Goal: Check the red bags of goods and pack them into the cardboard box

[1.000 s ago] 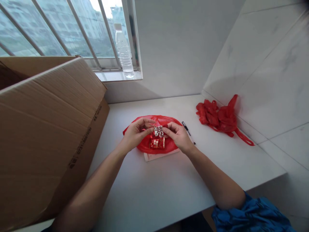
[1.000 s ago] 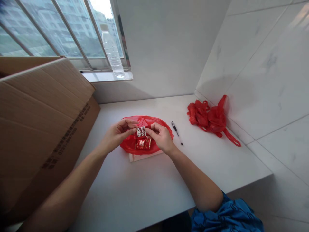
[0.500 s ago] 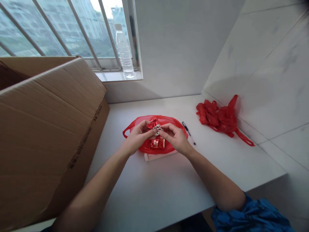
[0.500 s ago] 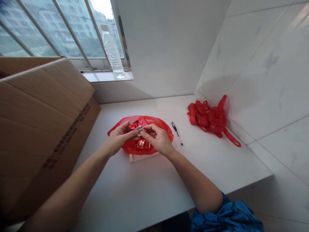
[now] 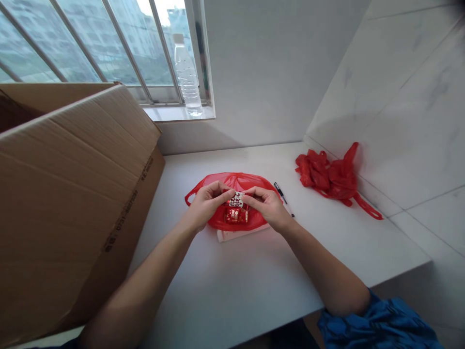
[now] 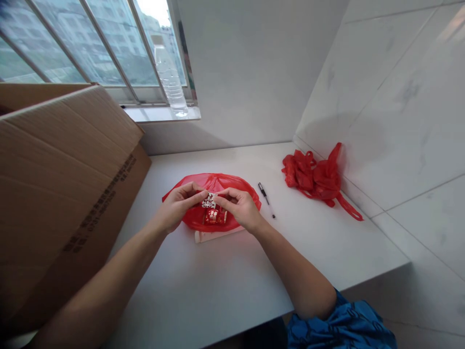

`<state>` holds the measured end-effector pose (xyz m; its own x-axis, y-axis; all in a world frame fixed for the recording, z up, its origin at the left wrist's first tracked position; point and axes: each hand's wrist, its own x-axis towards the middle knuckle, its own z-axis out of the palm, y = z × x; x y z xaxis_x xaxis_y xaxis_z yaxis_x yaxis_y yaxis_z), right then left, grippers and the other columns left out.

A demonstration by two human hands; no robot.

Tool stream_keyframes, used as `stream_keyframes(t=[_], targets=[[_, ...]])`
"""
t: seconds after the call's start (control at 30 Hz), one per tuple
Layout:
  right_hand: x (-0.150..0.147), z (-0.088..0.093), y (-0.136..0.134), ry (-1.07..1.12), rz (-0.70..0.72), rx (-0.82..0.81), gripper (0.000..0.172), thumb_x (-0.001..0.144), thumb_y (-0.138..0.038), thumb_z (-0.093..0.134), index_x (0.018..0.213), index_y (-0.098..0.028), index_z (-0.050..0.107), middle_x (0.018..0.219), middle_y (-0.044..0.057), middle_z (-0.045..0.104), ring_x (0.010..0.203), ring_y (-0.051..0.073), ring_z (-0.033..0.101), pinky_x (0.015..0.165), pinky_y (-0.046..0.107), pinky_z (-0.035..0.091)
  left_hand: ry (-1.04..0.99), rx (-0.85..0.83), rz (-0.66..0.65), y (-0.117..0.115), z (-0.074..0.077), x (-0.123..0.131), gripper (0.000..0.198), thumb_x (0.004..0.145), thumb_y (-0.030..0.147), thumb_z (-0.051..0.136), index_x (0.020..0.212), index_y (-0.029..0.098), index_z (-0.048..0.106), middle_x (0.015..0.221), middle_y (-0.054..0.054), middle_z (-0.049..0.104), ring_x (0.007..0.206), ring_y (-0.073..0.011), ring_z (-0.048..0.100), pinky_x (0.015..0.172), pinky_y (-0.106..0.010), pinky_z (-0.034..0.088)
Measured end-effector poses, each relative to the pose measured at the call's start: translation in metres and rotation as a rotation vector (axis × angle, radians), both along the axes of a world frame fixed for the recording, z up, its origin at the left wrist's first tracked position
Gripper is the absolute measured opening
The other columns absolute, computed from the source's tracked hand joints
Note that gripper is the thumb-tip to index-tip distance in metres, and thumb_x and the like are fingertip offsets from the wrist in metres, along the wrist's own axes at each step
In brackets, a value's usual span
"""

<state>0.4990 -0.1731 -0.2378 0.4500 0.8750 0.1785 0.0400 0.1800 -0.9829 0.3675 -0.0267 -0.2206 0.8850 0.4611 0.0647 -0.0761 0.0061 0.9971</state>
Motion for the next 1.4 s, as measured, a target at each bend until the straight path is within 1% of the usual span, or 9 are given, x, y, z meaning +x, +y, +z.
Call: stream_keyframes(t=[0.27, 0.43, 0.53, 0.63, 0.83, 0.93, 1.03, 1.17, 1.4], targets=[[0.005, -0.004, 0.001, -0.044, 0.002, -0.035, 0.036, 0.090, -0.053, 0.061, 0.106, -0.023, 0.071, 0.097, 0.002, 0.072, 0.085, 0.017, 0.067, 0.082, 0.033, 0.055, 0.106, 0.087, -0.014, 0.010, 0.002, -0.003, 0.038, 0.083, 0.054, 0.068, 0.079, 0.015, 0.065, 0.075, -0.001, 0.063, 0.067, -0.0120, 0.058, 0.066, -0.024, 0.051], [0.023, -0.009, -0.004, -0.501, -0.244, -0.173, 0.035, 0.100, -0.040, 0.045, 0.128, -0.026, 0.060, 0.112, 0.005, 0.072, 0.099, 0.022, 0.068, 0.091, 0.038, 0.051, 0.198, 0.561, 0.189, 0.018, 0.000, -0.005, 0.036, 0.089, 0.044, 0.061, 0.114, 0.019, 0.067, 0.084, -0.004, 0.070, 0.071, -0.0167, 0.063, 0.071, -0.029, 0.050], [0.034, -0.010, -0.009, -0.855, -0.318, -0.336, 0.030, 0.098, -0.021, 0.043, 0.118, -0.024, 0.064, 0.114, 0.005, 0.072, 0.100, 0.023, 0.068, 0.088, 0.037, 0.049, 0.293, 0.955, 0.288, 0.017, -0.001, -0.006, 0.033, 0.091, 0.037, 0.057, 0.120, 0.025, 0.067, 0.111, -0.007, 0.070, 0.097, -0.0244, 0.065, 0.081, -0.034, 0.049], [0.038, -0.010, -0.012, -1.024, -0.261, -0.461, 0.027, 0.093, -0.014, 0.046, 0.103, -0.025, 0.068, 0.104, 0.002, 0.074, 0.097, 0.021, 0.068, 0.081, 0.033, 0.048, 0.320, 1.165, 0.230, 0.014, -0.003, -0.006, 0.028, 0.093, 0.036, 0.053, 0.111, 0.024, 0.071, 0.120, -0.008, 0.068, 0.111, -0.0284, 0.061, 0.084, -0.035, 0.048], [0.035, -0.015, -0.013, -1.175, -0.172, -0.624, 0.022, 0.086, -0.025, 0.066, 0.108, -0.020, 0.065, 0.111, 0.008, 0.068, 0.102, 0.024, 0.064, 0.077, 0.032, 0.047, 0.391, 1.268, -0.105, 0.012, -0.017, -0.002, 0.027, 0.091, 0.030, 0.051, 0.104, 0.026, 0.075, 0.106, -0.005, 0.074, 0.094, -0.0257, 0.068, 0.071, -0.031, 0.048], [0.035, -0.016, -0.013, -1.197, -0.159, -0.663, 0.032, 0.083, -0.029, 0.071, 0.113, -0.019, 0.065, 0.114, 0.009, 0.067, 0.104, 0.026, 0.063, 0.077, 0.033, 0.048, 0.418, 1.273, -0.077, 0.014, -0.022, -0.001, 0.029, 0.090, 0.030, 0.051, 0.106, 0.026, 0.075, 0.110, -0.006, 0.074, 0.096, -0.0274, 0.068, 0.069, -0.032, 0.047], [0.036, -0.013, -0.013, -1.213, -0.187, -0.631, 0.020, 0.091, -0.025, 0.061, 0.110, -0.023, 0.069, 0.109, 0.007, 0.069, 0.102, 0.024, 0.064, 0.076, 0.032, 0.047, 0.387, 1.216, -0.059, 0.015, -0.021, -0.002, 0.028, 0.087, 0.031, 0.053, 0.101, 0.027, 0.076, 0.107, -0.005, 0.075, 0.095, -0.0270, 0.068, 0.069, -0.031, 0.048], [0.037, -0.007, -0.015, -1.171, -0.315, -0.505, 0.024, 0.098, -0.026, 0.050, 0.100, -0.025, 0.074, 0.104, 0.004, 0.071, 0.094, 0.021, 0.065, 0.074, 0.032, 0.047, 0.346, 1.113, -0.049, 0.015, -0.019, -0.003, 0.024, 0.085, 0.032, 0.056, 0.097, 0.027, 0.076, 0.098, -0.005, 0.076, 0.088, -0.0256, 0.068, 0.071, -0.030, 0.047], [0.029, 0.004, -0.018, -0.874, -0.463, -0.200, 0.027, 0.098, -0.036, 0.050, 0.100, -0.026, 0.075, 0.098, 0.005, 0.072, 0.086, 0.021, 0.065, 0.081, 0.036, 0.049, 0.395, 1.192, 0.021, 0.015, -0.021, -0.002, 0.031, 0.094, 0.034, 0.046, 0.109, 0.025, 0.072, 0.104, -0.007, 0.075, 0.090, -0.0270, 0.069, 0.069, -0.031, 0.046]])
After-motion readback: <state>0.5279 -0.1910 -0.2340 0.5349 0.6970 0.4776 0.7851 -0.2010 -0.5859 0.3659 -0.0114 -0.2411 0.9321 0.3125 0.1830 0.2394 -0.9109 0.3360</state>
